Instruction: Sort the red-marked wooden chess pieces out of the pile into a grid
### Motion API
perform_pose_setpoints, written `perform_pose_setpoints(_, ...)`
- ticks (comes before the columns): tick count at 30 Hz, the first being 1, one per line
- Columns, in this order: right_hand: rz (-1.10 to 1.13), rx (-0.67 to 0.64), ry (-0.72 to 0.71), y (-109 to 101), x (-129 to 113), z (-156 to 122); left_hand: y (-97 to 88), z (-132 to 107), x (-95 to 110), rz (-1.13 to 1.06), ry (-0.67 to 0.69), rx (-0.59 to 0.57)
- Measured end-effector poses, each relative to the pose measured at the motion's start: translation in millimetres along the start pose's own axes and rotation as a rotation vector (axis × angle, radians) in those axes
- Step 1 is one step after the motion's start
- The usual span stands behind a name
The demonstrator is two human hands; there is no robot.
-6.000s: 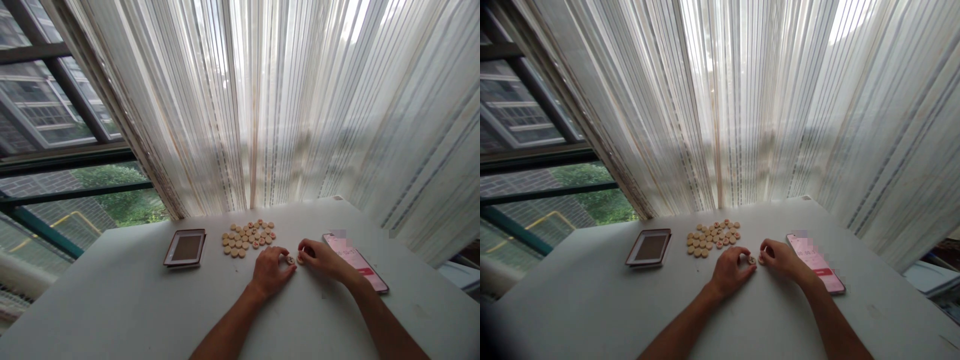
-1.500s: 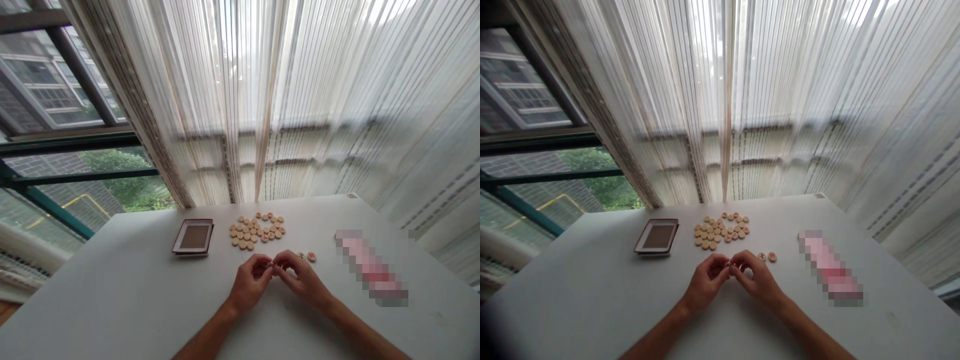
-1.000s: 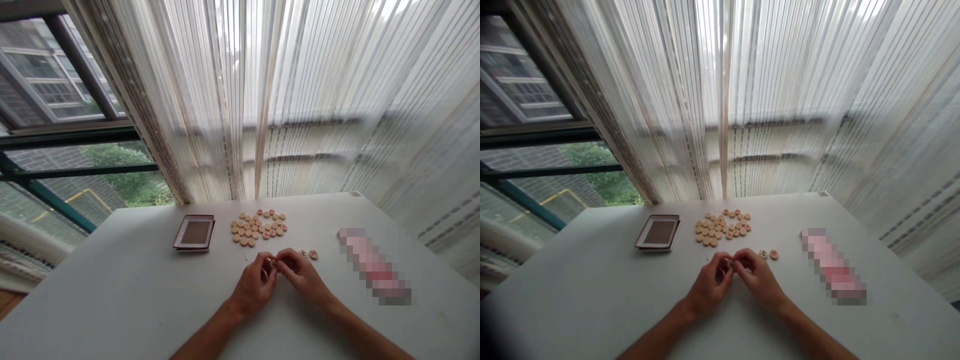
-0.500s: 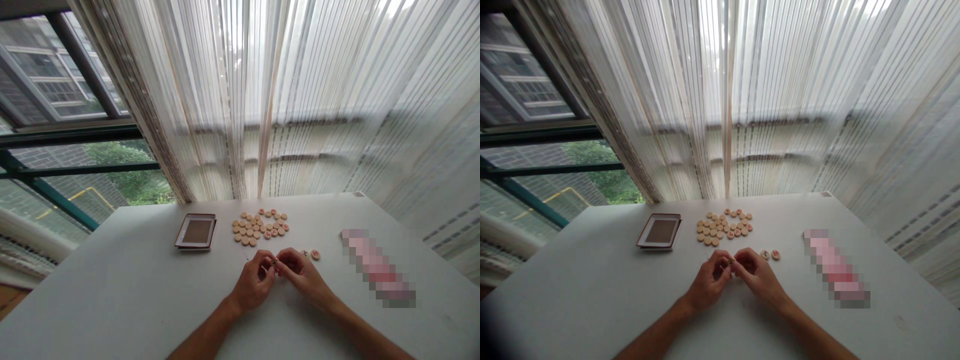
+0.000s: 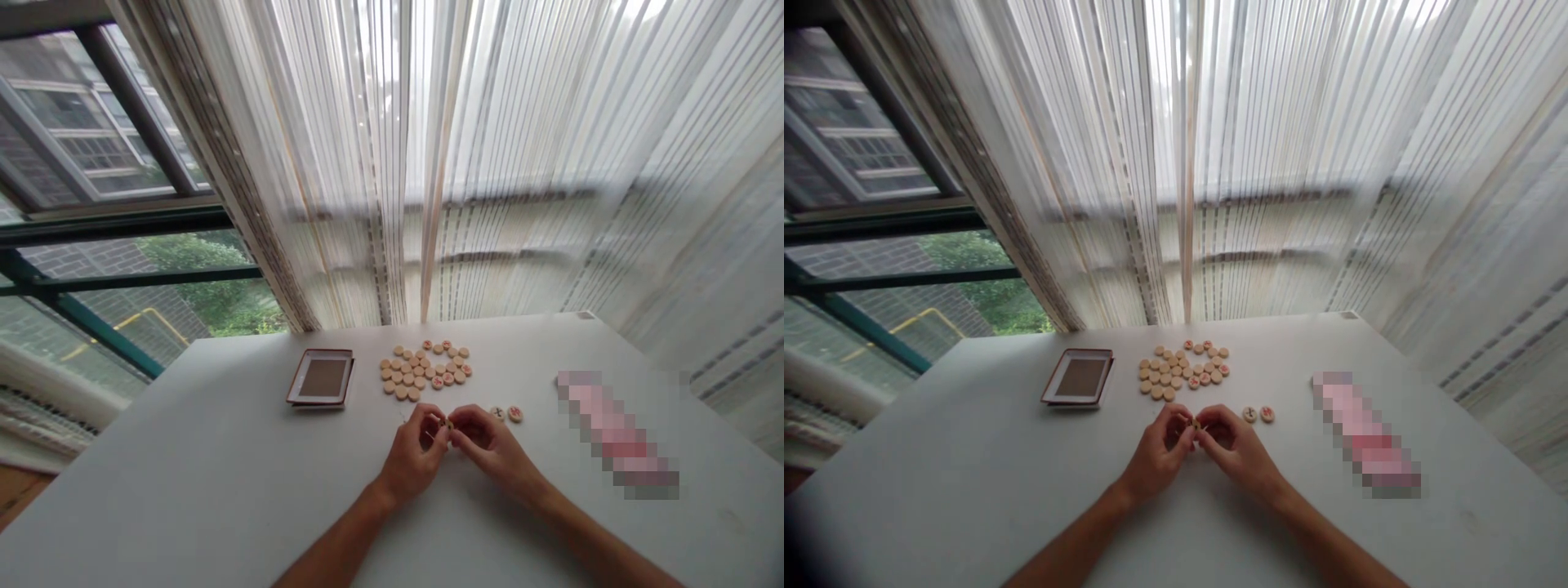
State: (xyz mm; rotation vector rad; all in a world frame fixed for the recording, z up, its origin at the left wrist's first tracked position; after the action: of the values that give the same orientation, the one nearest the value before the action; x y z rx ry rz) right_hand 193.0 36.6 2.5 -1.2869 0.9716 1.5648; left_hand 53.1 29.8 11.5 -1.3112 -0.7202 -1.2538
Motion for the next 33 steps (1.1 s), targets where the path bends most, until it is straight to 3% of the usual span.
perform_pose_setpoints(12, -0.033, -0.018, -0.022, 0.7, -2.7, -0.8, -0.3, 1.1, -4.8, -0.011, -0.031, -0.005)
perform_pose_setpoints(33, -0.037, 0.001, -0.020, -1.8, -4.5, 0.4, 1.6, -0.3, 4.3, 0.022, 0.005, -0.052)
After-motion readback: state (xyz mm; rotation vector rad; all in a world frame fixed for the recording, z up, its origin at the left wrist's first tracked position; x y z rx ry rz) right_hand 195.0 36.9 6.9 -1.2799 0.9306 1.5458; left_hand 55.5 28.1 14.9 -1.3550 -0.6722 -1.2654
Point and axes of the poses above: each hand's wrist, its own z-axis towards the middle knuckle, its own y-axis out of the palm, x = y × z, the point moved 6 cm from there along z, towards the middle knuckle, and after that the axes turned 7 degrees about z, right-handed, at the moved point
